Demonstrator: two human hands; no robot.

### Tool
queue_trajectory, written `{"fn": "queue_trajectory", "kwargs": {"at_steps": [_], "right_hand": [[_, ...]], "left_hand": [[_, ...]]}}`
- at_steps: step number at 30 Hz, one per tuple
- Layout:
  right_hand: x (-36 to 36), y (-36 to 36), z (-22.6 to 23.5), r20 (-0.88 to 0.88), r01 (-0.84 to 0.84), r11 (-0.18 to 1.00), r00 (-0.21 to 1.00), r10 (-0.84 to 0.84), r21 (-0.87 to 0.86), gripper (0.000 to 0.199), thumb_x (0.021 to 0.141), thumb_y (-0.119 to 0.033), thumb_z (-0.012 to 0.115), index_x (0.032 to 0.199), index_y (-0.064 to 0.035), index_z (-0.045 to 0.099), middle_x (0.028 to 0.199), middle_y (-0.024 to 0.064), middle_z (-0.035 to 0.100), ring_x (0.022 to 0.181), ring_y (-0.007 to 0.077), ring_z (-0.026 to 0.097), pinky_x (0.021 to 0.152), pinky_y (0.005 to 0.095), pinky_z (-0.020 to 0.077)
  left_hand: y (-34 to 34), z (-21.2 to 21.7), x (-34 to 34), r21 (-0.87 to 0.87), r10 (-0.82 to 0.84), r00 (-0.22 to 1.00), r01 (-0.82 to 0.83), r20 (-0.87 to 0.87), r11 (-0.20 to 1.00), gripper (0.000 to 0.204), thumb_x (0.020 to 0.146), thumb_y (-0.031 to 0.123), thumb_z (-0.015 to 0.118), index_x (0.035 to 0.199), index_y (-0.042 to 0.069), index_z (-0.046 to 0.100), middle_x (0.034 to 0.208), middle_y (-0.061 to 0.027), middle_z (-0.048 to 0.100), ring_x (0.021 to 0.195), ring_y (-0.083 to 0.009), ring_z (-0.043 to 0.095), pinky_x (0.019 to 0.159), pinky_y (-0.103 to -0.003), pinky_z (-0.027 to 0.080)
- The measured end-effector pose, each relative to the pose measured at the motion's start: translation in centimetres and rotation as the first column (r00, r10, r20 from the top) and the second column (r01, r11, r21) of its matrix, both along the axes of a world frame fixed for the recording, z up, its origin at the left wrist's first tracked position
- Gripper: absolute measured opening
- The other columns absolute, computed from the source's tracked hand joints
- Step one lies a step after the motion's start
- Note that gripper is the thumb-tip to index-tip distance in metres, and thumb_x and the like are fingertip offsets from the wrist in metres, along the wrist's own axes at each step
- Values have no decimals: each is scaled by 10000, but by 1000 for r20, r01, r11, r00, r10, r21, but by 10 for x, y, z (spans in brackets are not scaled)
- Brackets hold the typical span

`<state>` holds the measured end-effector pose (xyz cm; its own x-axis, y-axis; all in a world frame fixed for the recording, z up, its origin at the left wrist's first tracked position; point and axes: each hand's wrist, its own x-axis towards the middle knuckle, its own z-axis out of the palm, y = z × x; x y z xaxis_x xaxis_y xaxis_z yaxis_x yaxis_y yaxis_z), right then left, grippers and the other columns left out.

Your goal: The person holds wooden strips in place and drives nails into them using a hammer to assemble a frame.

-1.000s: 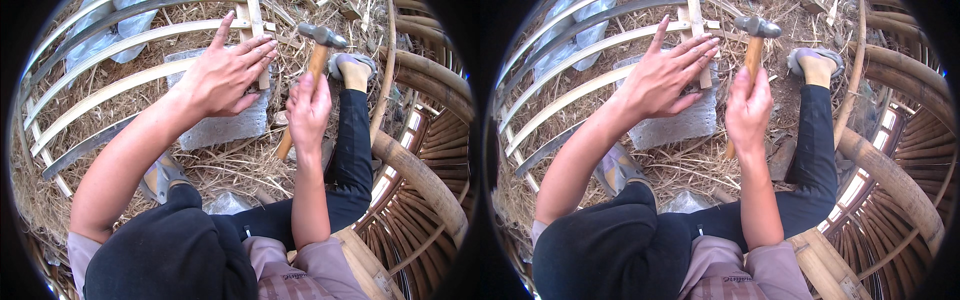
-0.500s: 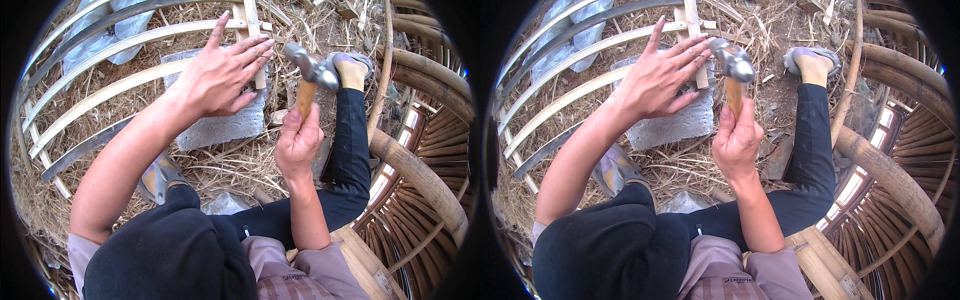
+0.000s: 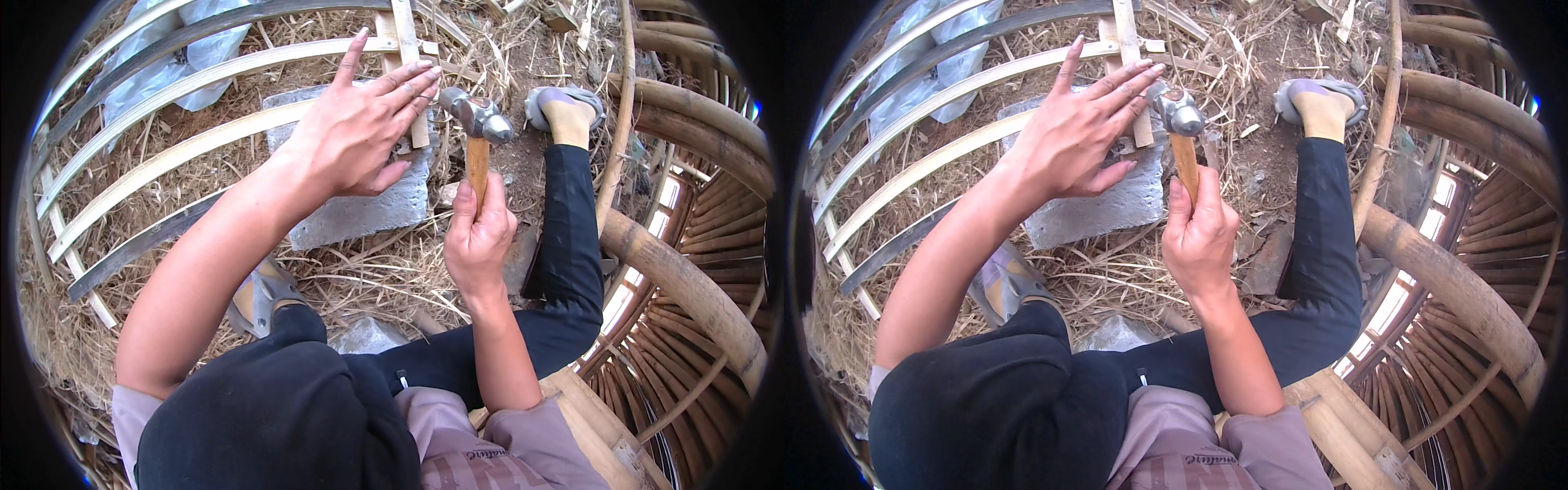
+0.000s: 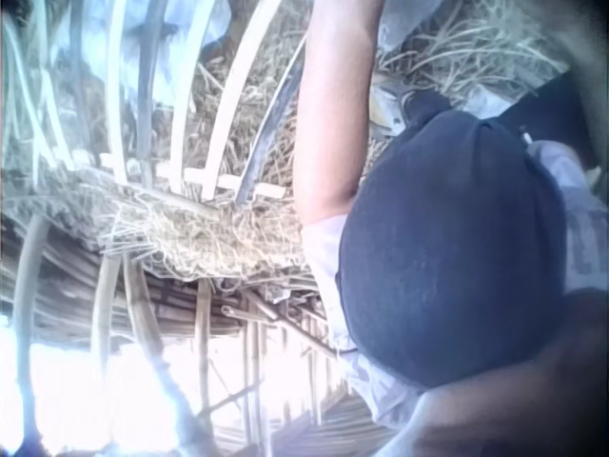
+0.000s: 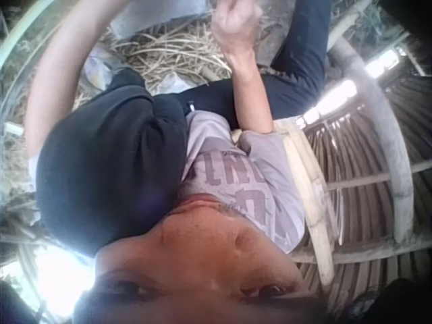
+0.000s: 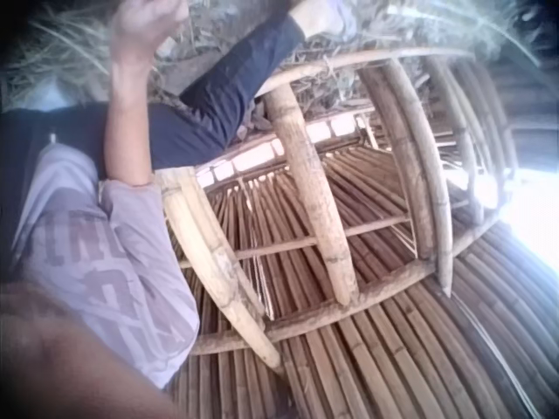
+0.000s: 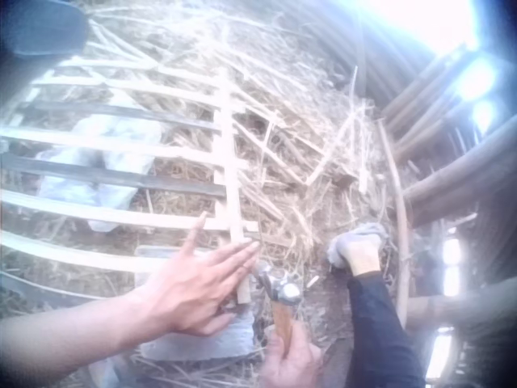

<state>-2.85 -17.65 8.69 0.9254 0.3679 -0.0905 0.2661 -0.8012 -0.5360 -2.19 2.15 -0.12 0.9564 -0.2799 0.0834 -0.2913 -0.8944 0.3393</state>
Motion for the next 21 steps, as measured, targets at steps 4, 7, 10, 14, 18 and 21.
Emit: {"fn": "queue_trajectory", "kwargs": {"at_steps": [4, 7, 10, 14, 18, 21], "right_hand": [[-1, 1, -2, -24, 10, 1000, 1000, -11, -14, 113, 1036, -124, 567, 1058, -14, 581, 654, 157, 598, 563, 323, 646, 528, 395, 466], [-1, -2, -4, -6, 5, 1000, 1000, -5, -3, 119, 1036, -127, 564, 1060, -12, 583, 656, 160, 600, 566, 325, 649, 530, 403, 469], [-1, -5, -6, 27, -8, 1000, 1000, 8, -3, 117, 1034, -122, 566, 1071, -12, 583, 654, 165, 598, 569, 327, 651, 531, 407, 470], [0, -8, -10, 60, -14, 1000, 998, 15, -18, 119, 1032, -120, 566, 1086, -16, 580, 669, 172, 610, 580, 346, 661, 532, 419, 477], [4, -4, -9, 35, -42, 998, 998, 44, -50, 125, 1028, -120, 568, 1103, -20, 574, 679, 191, 622, 602, 383, 675, 530, 448, 485], [4, -5, -8, 96, -77, 997, 992, 76, 8, 125, 1025, -122, 573, 1100, -22, 570, 673, 205, 622, 603, 397, 676, 520, 460, 486]], "left_hand": [[0, 3, 2, -8, -8, 1000, 8, 14, 1000, 858, 837, 451, 638, 1547, 42, 385, 1641, -47, 346, 1526, -148, 291, 1237, -675, -8], [0, 5, 3, 1, -4, 1000, 4, 5, 1000, 864, 823, 443, 646, 1544, 41, 392, 1635, -48, 358, 1521, -148, 304, 1238, -675, -2], [1, 3, 2, 1, 1, 1000, -1, 14, 1000, 868, 810, 436, 647, 1544, 46, 395, 1628, -47, 372, 1512, -151, 325, 1240, -674, -1], [0, 1, 3, -20, 5, 999, -4, 49, 1000, 856, 799, 420, 648, 1537, 56, 410, 1619, -45, 390, 1504, -158, 344, 1238, -679, -3], [0, 2, 4, -11, -2, 999, 3, 39, 1000, 846, 797, 417, 645, 1528, 54, 422, 1618, -43, 392, 1504, -162, 344, 1235, -686, -5], [0, 0, 3, -27, -5, 1000, 5, 19, 1000, 834, 799, 421, 639, 1519, 53, 434, 1617, -42, 393, 1505, -164, 343, 1232, -691, -7]]}}
